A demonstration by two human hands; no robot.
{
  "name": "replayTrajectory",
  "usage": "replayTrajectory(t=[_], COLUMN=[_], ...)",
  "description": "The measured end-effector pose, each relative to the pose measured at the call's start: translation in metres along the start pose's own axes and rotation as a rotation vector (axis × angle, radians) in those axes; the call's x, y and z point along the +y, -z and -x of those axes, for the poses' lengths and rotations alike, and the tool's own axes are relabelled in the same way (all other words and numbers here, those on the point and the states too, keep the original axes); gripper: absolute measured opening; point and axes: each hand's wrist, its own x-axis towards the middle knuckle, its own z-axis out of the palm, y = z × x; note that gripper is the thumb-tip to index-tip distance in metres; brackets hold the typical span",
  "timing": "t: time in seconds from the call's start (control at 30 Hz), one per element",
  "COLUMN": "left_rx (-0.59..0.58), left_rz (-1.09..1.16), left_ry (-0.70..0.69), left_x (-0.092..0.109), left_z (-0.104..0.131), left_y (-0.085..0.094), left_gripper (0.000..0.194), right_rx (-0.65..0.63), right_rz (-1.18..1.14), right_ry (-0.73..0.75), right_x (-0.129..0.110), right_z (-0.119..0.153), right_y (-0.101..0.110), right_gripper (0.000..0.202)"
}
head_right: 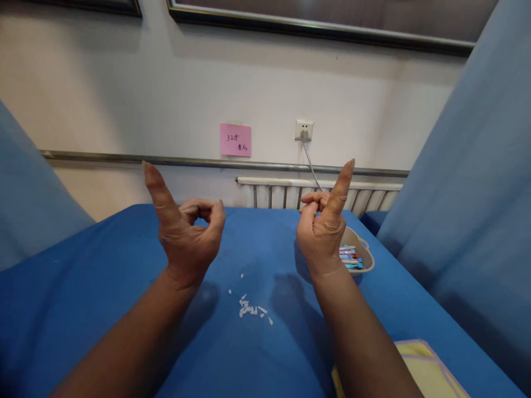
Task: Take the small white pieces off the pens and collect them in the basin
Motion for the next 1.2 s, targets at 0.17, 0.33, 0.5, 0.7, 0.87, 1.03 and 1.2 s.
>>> replayTrajectory(t=[0.17, 0.33, 0.5, 0.7, 0.87, 1.03, 1.2], left_rx=[-0.004, -0.033, -0.211, -0.687, -1.005, -1.209, -1.273], left_rz=[-0.003, -0.021, -0.087, 0.043, 0.306, 0.299, 0.301], left_ry=[-0.020, -0.003, 0.047, 0.203, 0.830, 1.069, 1.161], left_x=[-0.001, -0.004, -0.010, -0.030, -0.039, -0.035, -0.033], left_z=[0.001, 0.004, 0.005, 0.042, 0.092, 0.108, 0.109], left_y=[-0.001, -0.002, -0.006, -0.039, -0.093, -0.151, -0.187], left_gripper=[0.083, 0.080, 0.079, 0.054, 0.046, 0.048, 0.041], right_rx=[0.013, 0.013, -0.035, -0.063, -0.026, 0.061, 0.113], right_rz=[0.001, -0.003, -0.036, -0.116, -0.236, -0.478, -0.676], right_ry=[0.009, 0.010, 0.000, -0.063, -0.158, -0.311, -0.487], right_x=[-0.001, -0.002, -0.004, 0.000, 0.006, 0.011, 0.023], right_z=[0.001, -0.001, -0.001, 0.004, -0.005, -0.028, -0.044], right_y=[-0.002, -0.002, -0.003, -0.011, -0.007, 0.016, 0.034], right_gripper=[0.082, 0.081, 0.084, 0.079, 0.067, 0.050, 0.035])
